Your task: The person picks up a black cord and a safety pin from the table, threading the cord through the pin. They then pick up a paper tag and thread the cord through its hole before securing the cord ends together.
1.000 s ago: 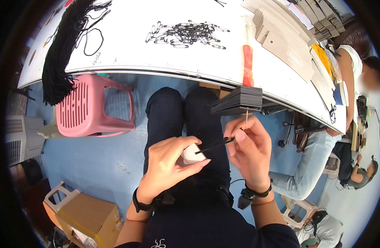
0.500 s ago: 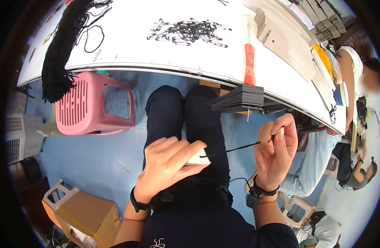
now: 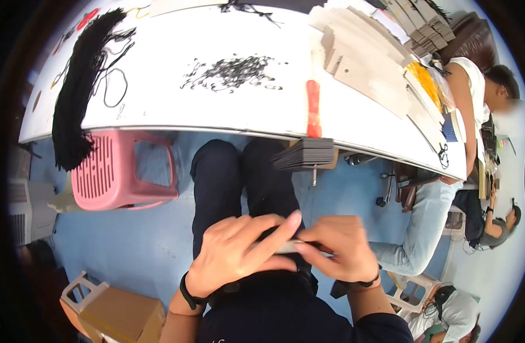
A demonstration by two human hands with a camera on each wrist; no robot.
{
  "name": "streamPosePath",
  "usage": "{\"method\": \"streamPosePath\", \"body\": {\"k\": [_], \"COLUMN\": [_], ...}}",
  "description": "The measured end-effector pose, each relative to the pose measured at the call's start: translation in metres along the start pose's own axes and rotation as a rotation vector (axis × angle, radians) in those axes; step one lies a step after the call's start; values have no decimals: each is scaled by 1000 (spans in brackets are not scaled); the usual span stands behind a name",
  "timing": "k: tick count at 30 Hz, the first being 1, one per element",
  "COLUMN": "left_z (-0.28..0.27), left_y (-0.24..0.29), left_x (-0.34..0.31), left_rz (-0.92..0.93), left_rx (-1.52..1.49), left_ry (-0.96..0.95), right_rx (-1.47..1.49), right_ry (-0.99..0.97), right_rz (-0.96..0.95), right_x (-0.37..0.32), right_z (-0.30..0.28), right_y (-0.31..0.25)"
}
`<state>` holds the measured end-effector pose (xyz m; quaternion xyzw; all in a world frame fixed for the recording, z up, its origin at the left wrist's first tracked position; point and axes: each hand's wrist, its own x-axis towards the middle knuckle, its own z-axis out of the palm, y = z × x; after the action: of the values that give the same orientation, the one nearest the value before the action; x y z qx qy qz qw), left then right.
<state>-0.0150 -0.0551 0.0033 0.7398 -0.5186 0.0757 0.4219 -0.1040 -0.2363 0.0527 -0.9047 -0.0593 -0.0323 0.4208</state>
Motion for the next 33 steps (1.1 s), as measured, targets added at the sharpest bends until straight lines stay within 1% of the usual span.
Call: {"method": "streamPosePath", "body": {"k": [1,3,4,5,6,7,9,11,12,13,14,15,16,17,18,19,21,22,24,25,27,28,29,30,31,33], "left_z": [-5,-12,-19,-30,-44,-61,-92,-78,-81,-85,-88,-92,-95,-96,-89,-99,-127,-121,-101,-99,-92,-88,-84,-77,-72,-77], "left_y": [0,1,1,3,8,13,20,45,46,45,46,49,51,53,50,43,23,32,54,52,39,30,19,12,4,-16], "left_x": [0,-11,-12,-11,-12,-12,-4,22,29,36,41,43,45,46,43,42,42,42,41,37,28,26,26,26,27,23], "left_rz": [-11,-71,-91,-114,-57,-4,183,173,176,297,416,419,406,392,426,428,706,714,315,325,196,156,114,-40,-196,-556], "left_rx": [-107,-115,-81,-44,52,148,-15,25,31,0,-31,-25,-49,-73,-43,-43,-295,-280,-60,-40,168,174,183,266,353,418], "left_ry": [62,372,448,525,461,395,166,493,498,474,447,449,423,398,468,467,120,119,336,339,420,442,465,566,667,663], "right_rx": [-9,-116,107,129,203,197,45,-57,-31,-74,-201,-327,-324,-622,-920,-919,-1057,-1048,-1119,-950,-870,-851,-769,-682,-649,-601], "right_ry": [40,596,821,1166,1183,1184,1423,1354,1319,1304,1245,1184,1184,1141,1081,1082,1147,1159,1250,1327,1373,1380,1372,1356,1352,1322], "right_rz": [-7,-85,-115,-107,-112,-118,83,210,267,333,338,343,340,345,346,348,387,377,269,312,244,234,140,47,35,-27], "right_x": [-8,-40,-50,-50,-71,-75,-66,-57,-56,-50,-49,-48,-42,-35,-30,-29,-24,-24,-29,-24,-22,-19,-15,-12,-9,-4], "right_z": [-12,-26,-42,-54,-81,-94,-115,-120,-120,-118,-120,-121,-121,-120,-119,-118,-119,-120,-119,-111,-93,-85,-77,-70,-64,-54], "right_y": [-1,13,19,20,37,47,68,89,96,100,108,115,113,110,106,101,95,96,100,94,85,82,80,78,77,74]}}
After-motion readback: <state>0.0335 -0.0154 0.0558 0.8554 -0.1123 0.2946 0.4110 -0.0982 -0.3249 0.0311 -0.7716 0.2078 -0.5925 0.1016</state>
